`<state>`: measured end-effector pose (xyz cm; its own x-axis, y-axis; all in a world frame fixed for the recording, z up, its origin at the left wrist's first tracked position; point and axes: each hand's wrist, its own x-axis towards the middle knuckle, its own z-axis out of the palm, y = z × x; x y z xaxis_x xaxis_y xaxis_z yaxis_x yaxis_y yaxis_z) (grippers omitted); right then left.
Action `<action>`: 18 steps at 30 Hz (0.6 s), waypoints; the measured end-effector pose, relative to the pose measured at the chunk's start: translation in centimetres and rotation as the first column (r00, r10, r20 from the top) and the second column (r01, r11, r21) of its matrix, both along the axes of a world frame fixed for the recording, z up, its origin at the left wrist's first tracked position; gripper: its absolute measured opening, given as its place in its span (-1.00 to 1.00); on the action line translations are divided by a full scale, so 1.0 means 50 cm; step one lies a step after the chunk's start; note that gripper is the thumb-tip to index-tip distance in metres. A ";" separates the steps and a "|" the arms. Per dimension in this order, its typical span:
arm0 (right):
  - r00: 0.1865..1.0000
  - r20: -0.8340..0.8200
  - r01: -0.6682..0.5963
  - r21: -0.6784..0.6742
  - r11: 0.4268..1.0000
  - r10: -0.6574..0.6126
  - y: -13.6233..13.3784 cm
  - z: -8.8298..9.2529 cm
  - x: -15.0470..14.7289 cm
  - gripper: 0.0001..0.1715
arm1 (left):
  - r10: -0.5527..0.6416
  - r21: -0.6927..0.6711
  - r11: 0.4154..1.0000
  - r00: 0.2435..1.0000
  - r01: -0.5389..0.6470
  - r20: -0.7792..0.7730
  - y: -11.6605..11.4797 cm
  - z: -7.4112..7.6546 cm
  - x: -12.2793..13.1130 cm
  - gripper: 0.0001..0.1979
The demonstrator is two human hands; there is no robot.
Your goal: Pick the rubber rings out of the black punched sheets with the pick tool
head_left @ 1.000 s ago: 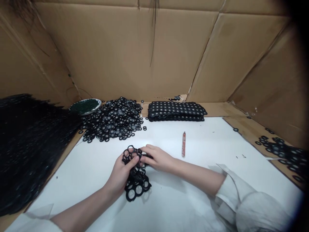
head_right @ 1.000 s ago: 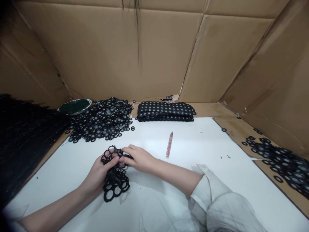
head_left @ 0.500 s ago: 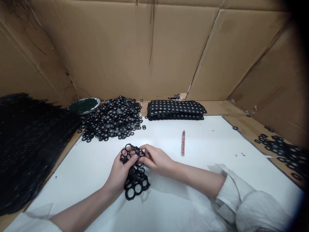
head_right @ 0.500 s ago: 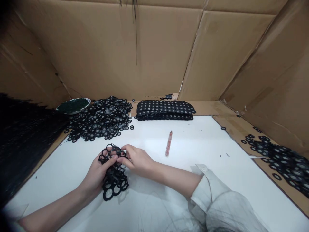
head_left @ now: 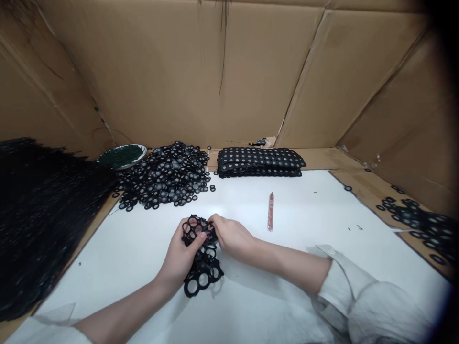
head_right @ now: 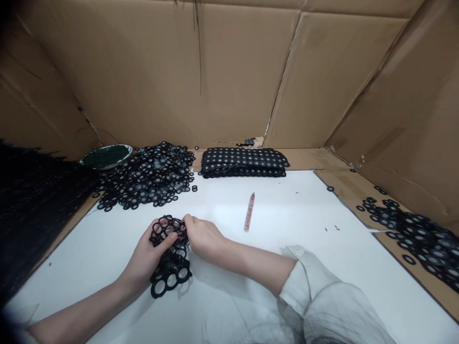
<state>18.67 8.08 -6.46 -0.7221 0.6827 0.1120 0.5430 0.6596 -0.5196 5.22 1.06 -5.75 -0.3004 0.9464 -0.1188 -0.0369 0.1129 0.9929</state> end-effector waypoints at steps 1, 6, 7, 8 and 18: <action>1.000 0.031 0.003 0.001 1.000 -0.003 -0.001 0.001 -0.002 -0.75 | 0.003 -0.002 1.000 1.000 -0.003 -0.021 0.000 0.000 0.000 -0.73; 0.999 0.018 -0.036 -0.007 0.999 0.036 0.003 -0.003 -0.008 -0.74 | -0.052 -0.023 0.998 0.997 0.051 -0.059 -0.002 0.002 0.000 -0.74; 0.998 0.019 -0.055 0.007 0.998 0.054 0.004 -0.005 -0.008 -0.74 | -0.068 -0.031 0.997 0.996 0.066 -0.058 -0.003 0.002 -0.001 -0.76; 0.997 0.022 -0.080 0.026 0.996 0.080 0.005 -0.008 -0.008 -0.74 | -0.081 -0.037 0.996 0.995 0.079 -0.059 -0.004 0.001 -0.001 -0.77; 0.945 -0.327 -0.114 -0.230 0.967 0.034 0.014 -0.005 -0.005 -0.74 | -0.077 -0.081 0.993 0.996 0.081 0.053 -0.002 0.008 0.004 -0.76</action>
